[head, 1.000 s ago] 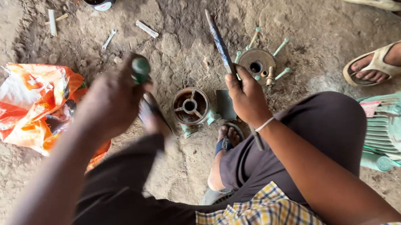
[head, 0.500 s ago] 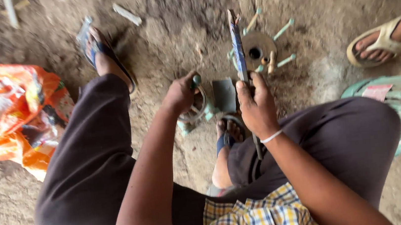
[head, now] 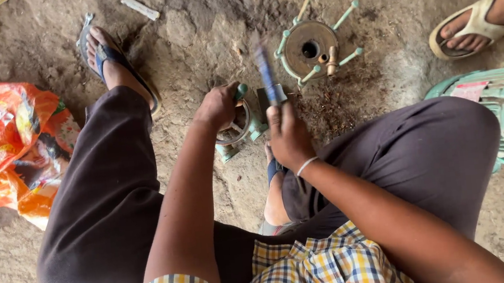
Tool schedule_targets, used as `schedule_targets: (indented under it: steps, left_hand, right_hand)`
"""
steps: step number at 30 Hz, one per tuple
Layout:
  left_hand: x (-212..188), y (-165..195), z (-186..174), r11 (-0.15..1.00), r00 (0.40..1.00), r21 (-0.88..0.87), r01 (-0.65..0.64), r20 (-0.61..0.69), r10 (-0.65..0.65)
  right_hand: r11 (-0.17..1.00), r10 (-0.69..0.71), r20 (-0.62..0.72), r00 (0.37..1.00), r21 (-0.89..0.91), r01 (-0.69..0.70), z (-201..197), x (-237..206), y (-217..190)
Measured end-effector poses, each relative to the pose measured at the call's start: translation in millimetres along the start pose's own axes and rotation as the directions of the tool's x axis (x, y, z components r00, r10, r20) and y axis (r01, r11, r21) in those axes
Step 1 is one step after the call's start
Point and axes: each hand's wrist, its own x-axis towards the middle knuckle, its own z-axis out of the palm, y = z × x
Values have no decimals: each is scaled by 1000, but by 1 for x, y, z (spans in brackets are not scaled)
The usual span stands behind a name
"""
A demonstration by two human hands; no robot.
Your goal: The person sits on the ground and uses a hammer to repeatedly strike a cylindrical metal component, likely to dislodge or adjust internal parts. The person holds the component with one hand and strikes it with the other.
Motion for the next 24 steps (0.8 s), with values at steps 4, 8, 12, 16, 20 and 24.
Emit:
schedule_targets:
  steps: [4, 8, 12, 16, 20, 24]
  left_hand:
    - [3, -3, -9, 989, 994, 126, -78, -63, 87]
    - [7, -2, -11, 983, 999, 184, 10, 40, -17]
    - [13, -1, -11, 993, 999, 116, -8, -40, 13]
    - [18, -5, -9, 992, 985, 103, -66, -150, 81]
    - [20, -7, -13, 998, 995, 59, 13, -100, -7]
    - [24, -2, -13, 991, 991, 6, 136, 0, -136]
  right_hand:
    - [996, 43, 37, 998, -74, -40, -4, -2, -5]
    - [988, 119, 134, 984, -117, -104, -5, 4, -13]
    - [991, 9, 33, 999, -132, -5, -2, 10, -11]
    - [989, 20, 83, 996, -147, -8, -4, 16, -7]
    - [996, 55, 50, 997, -76, -51, -6, 24, -11]
    - [983, -42, 124, 991, -170, 63, -9, 40, -14]
